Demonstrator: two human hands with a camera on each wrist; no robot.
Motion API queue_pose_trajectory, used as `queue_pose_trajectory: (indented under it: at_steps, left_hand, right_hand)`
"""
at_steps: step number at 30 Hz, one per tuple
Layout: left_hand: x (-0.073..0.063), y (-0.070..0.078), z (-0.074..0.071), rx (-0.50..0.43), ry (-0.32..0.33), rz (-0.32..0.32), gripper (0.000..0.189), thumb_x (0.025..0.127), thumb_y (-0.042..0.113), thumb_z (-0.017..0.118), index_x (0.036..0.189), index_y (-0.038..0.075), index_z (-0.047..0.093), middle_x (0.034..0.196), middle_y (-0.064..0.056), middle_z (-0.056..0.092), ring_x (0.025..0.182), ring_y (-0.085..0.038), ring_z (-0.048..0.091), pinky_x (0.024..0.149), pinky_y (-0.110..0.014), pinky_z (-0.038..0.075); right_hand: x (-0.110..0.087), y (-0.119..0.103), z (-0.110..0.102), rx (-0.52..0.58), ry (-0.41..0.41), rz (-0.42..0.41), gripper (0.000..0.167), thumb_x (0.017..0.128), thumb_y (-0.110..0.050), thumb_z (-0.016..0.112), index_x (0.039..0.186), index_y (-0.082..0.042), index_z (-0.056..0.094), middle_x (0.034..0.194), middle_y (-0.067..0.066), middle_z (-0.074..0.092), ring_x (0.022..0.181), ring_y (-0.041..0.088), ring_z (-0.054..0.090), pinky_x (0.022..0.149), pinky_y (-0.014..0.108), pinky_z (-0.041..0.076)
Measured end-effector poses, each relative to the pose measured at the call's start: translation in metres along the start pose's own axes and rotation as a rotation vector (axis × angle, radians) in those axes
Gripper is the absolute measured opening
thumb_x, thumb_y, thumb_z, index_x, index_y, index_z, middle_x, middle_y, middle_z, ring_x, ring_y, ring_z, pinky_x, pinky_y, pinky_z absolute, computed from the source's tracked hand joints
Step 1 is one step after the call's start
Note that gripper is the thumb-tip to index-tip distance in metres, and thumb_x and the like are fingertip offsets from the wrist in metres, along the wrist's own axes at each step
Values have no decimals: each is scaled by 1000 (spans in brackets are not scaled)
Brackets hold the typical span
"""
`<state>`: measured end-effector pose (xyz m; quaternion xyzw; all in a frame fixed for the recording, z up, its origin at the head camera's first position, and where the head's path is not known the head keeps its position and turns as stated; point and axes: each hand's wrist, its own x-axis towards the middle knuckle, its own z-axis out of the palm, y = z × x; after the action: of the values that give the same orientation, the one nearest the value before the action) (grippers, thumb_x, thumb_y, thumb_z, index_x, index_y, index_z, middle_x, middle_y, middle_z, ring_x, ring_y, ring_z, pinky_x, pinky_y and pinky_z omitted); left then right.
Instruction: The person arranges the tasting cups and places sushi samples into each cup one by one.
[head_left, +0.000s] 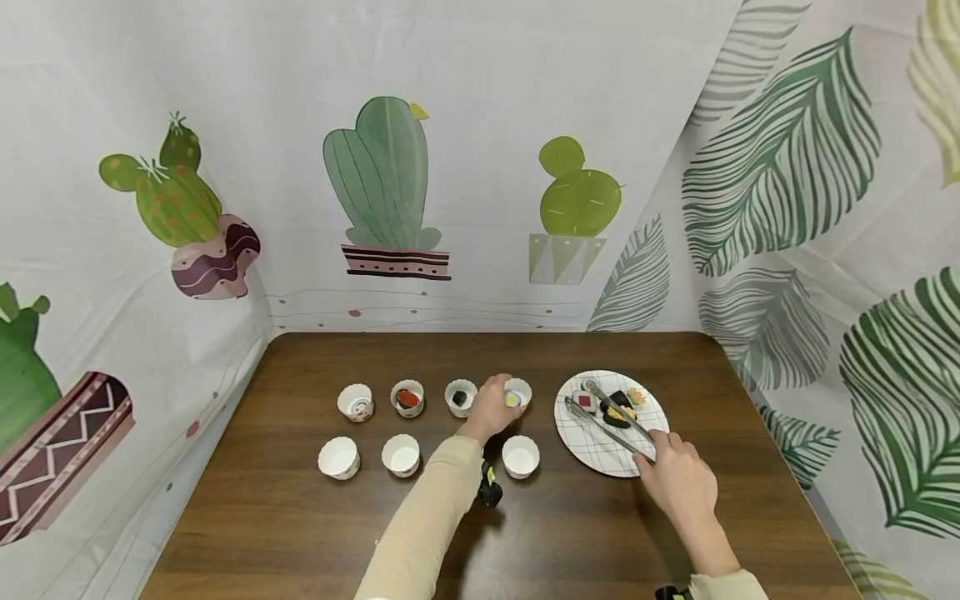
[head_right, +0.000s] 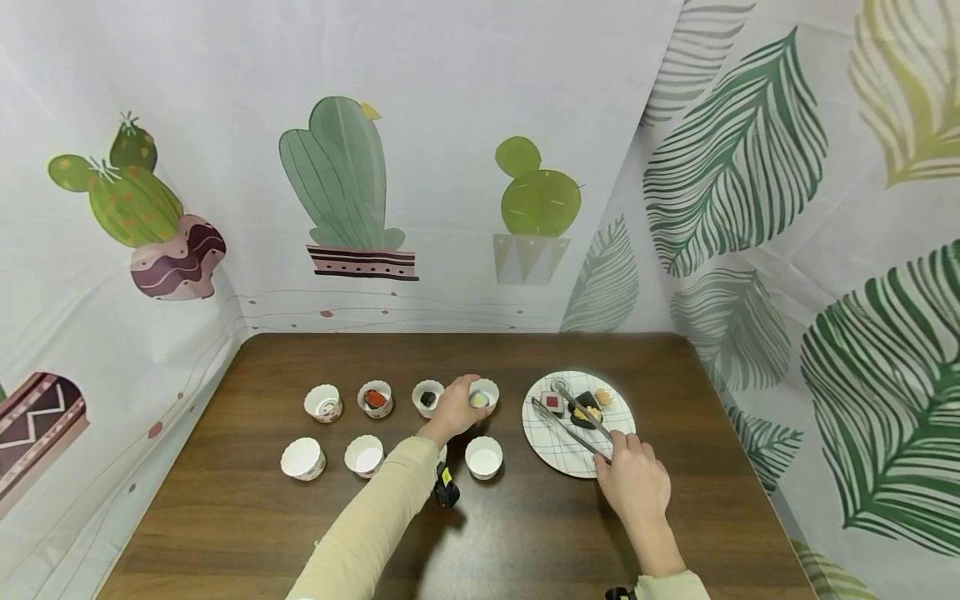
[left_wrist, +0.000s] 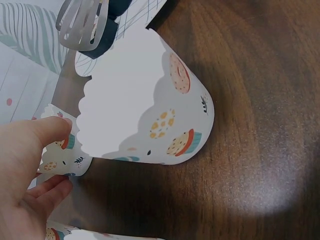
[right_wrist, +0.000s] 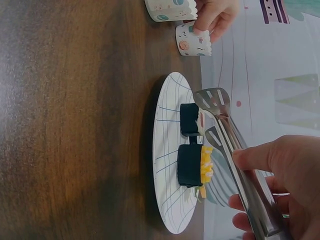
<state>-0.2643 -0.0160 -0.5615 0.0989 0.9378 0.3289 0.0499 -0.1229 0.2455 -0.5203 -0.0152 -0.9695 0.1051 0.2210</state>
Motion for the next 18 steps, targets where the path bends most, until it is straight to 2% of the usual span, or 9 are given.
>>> queue_pose_trajectory:
  at_steps: [8, 15, 18]
  left_hand:
    - [0, 0, 0, -2, -8, -12, 62, 76, 25, 74, 130, 8, 47, 123, -12, 54, 105, -28, 56, 86, -40, 47]
    - [0, 1, -1, -7, -11, -8, 62, 77, 25, 74, 130, 7, 47, 123, -12, 54, 107, -29, 56, 86, -40, 47]
    - [0, 1, -1, -4, -13, -6, 62, 77, 26, 74, 130, 7, 47, 124, -12, 53, 107, -29, 56, 86, -40, 47]
  right_hand:
    - [0, 0, 1, -7, 40, -29, 37, 64, -19, 74, 93, 2, 63, 81, 19, 61, 70, 39, 57, 49, 47, 42]
    - [1, 1, 3, -50, 123, -69, 37, 62, -17, 74, 89, 5, 63, 77, 20, 61, 66, 39, 56, 44, 44, 41]
    - [3, 1, 3, -61, 107, -74, 38, 61, -17, 76, 89, 5, 63, 76, 20, 61, 65, 39, 56, 43, 44, 40]
